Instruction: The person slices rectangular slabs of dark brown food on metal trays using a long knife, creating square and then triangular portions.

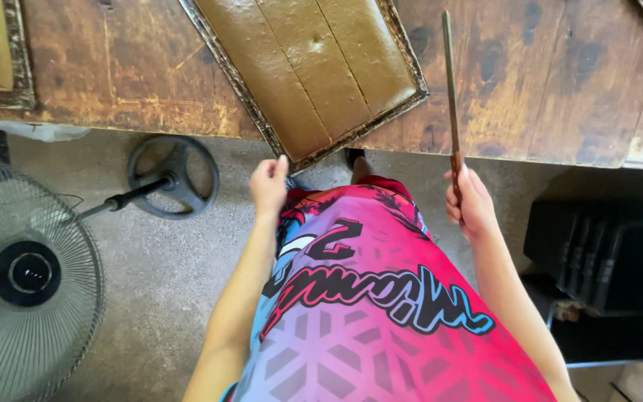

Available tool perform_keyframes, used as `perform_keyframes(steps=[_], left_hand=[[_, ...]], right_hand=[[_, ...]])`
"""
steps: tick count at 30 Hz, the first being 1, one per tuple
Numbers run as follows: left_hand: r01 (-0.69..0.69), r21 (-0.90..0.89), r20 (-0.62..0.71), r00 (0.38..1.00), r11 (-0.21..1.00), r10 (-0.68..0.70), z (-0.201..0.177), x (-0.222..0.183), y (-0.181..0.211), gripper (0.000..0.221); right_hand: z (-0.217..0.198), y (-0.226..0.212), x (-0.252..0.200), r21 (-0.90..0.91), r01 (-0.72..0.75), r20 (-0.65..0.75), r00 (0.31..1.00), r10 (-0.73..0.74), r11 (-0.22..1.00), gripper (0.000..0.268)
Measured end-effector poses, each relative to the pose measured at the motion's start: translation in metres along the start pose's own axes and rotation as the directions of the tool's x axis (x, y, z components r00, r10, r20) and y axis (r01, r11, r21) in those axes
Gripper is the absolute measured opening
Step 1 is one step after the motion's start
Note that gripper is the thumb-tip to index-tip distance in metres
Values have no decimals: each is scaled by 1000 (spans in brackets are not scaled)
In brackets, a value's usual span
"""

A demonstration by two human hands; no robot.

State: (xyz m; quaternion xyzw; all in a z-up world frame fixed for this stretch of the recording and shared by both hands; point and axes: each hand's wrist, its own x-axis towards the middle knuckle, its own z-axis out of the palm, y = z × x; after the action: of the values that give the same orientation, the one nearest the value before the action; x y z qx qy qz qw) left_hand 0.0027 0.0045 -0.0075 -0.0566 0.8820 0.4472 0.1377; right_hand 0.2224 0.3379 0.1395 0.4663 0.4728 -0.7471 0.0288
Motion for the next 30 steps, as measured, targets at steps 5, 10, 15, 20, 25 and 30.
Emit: perform_keyframes(steps=[5,10,15,20,25,30], left_hand=[[-110,108,159,983,988,92,42,-30,47,43],[-148,-236,566,783,960,260,30,-10,104,36],[-247,-259,-146,966,934,215,-11,102,66,18],[-297,-104,-398,887,949,233,-47,218,10,36],[184,-198,3,982,963,-187,-63,231,28,32],[213,206,-101,975,955,-196,-82,211,65,50]], right_hand=[[18,-18,58,-298,191,-81,971,-224,935,27],[-2,-25,133,-486,454,-32,845,-535,747,23],[-20,-48,206,-446,455,-113,826,-553,771,28],[-3,-60,240,-435,471,-180,789,-587,767,30],[22,-63,213,-672,490,-144,649,-747,555,31],[50,-88,205,-652,417,-160,741,-652,633,31]])
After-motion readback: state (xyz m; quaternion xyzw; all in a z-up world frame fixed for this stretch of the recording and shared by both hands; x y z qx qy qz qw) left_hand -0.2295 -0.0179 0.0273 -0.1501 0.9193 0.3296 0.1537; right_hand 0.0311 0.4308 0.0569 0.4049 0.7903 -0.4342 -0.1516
